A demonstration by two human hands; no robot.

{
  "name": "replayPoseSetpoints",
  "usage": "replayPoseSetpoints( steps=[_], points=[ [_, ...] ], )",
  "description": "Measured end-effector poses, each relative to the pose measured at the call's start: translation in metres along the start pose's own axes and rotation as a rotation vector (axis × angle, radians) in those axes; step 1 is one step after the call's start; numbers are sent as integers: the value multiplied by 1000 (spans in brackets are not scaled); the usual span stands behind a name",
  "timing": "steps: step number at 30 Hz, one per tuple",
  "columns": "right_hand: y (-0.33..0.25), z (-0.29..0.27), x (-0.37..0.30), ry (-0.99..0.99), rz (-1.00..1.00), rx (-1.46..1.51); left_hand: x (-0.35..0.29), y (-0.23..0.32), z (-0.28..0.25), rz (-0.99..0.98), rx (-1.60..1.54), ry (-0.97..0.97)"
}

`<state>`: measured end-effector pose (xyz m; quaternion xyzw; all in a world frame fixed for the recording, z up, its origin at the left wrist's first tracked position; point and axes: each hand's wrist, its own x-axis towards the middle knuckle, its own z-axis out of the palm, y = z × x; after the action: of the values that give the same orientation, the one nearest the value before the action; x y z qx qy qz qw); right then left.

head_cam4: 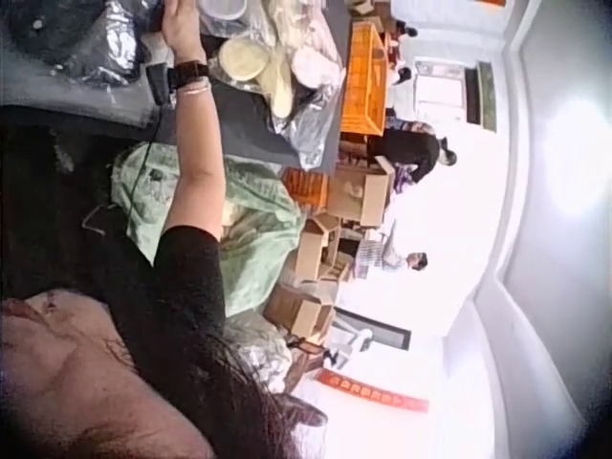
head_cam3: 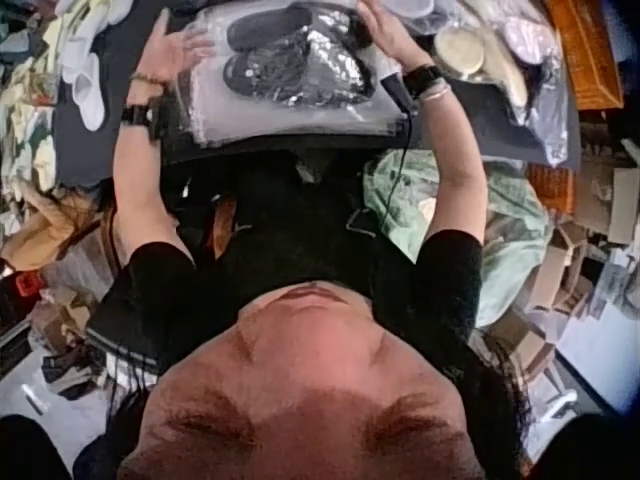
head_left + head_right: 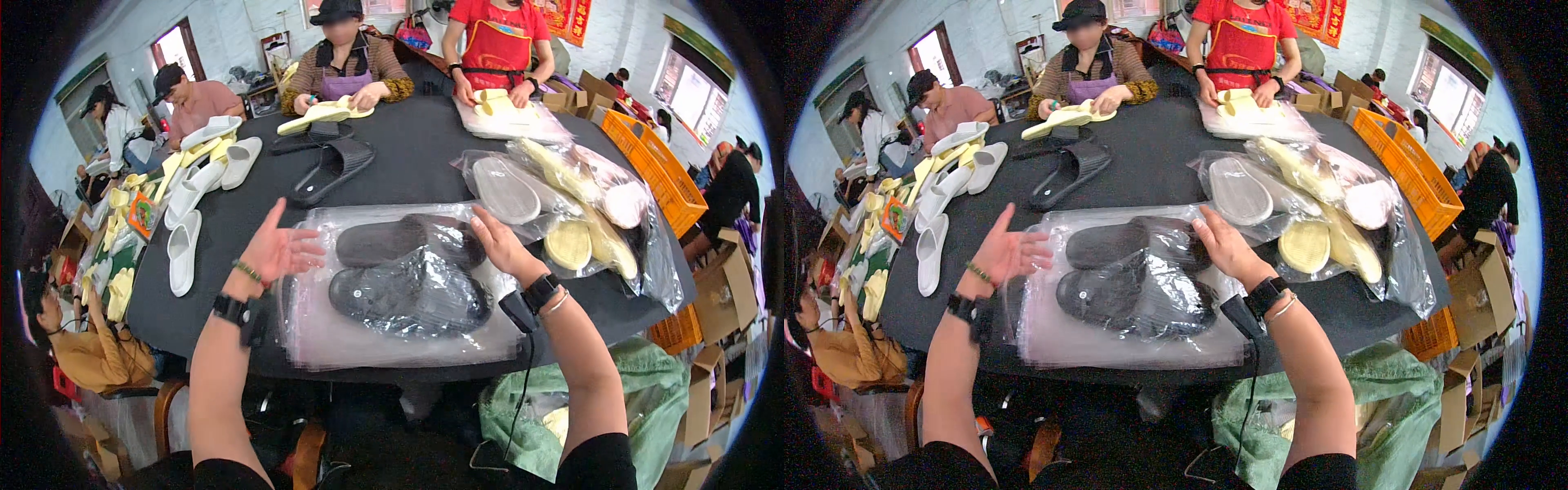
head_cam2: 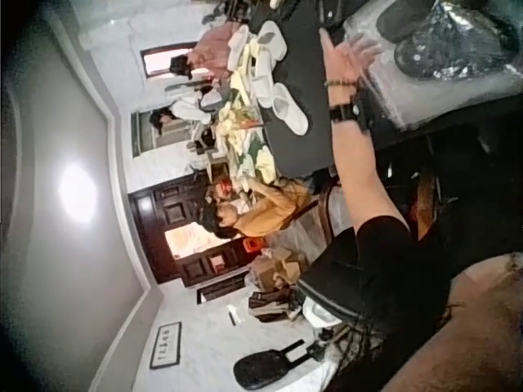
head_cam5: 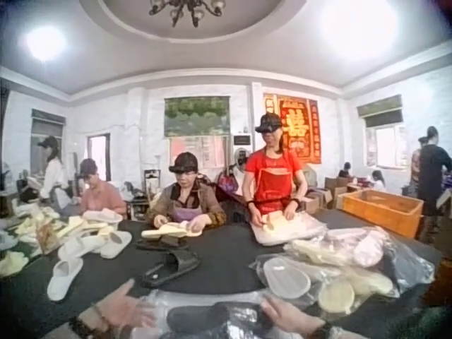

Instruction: The person is sorting, checking, and packaging foam slippers into plastic bags at a manufacturing workstation.

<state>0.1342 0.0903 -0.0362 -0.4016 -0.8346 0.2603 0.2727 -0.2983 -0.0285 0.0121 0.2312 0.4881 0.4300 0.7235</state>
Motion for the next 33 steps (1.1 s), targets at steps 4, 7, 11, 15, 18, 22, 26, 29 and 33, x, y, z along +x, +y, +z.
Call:
replayPoseSetpoints(
  steps=[4,7,11,15,18,22,26,29,33],
  points=[
    [4,7,12,9,85,31,42,-3,-15,20,101,141],
    [19,15,14,-25,120,-3,53,-11,-17,151,94,154],
    [45,25,8,-119,151,-112,55,-10,-27,240,19,106],
    [47,32,6,-151,140,-228,53,-14,-39,260,-7,44],
    [42,33,7,-176,136,-220,52,-18,-44,276,-125,-33],
    [37,12,2,-219,154,-133,29,-32,-13,318,-206,-152],
    [20,-8,-7,-201,-27,-91,3,-49,-21,355,-137,-156],
    [3,-13,-16,-195,-109,-117,-13,-55,-23,366,131,-22],
    [2,-20,-32,-324,-173,-231,-19,-58,-24,340,381,-49]
  ],
)
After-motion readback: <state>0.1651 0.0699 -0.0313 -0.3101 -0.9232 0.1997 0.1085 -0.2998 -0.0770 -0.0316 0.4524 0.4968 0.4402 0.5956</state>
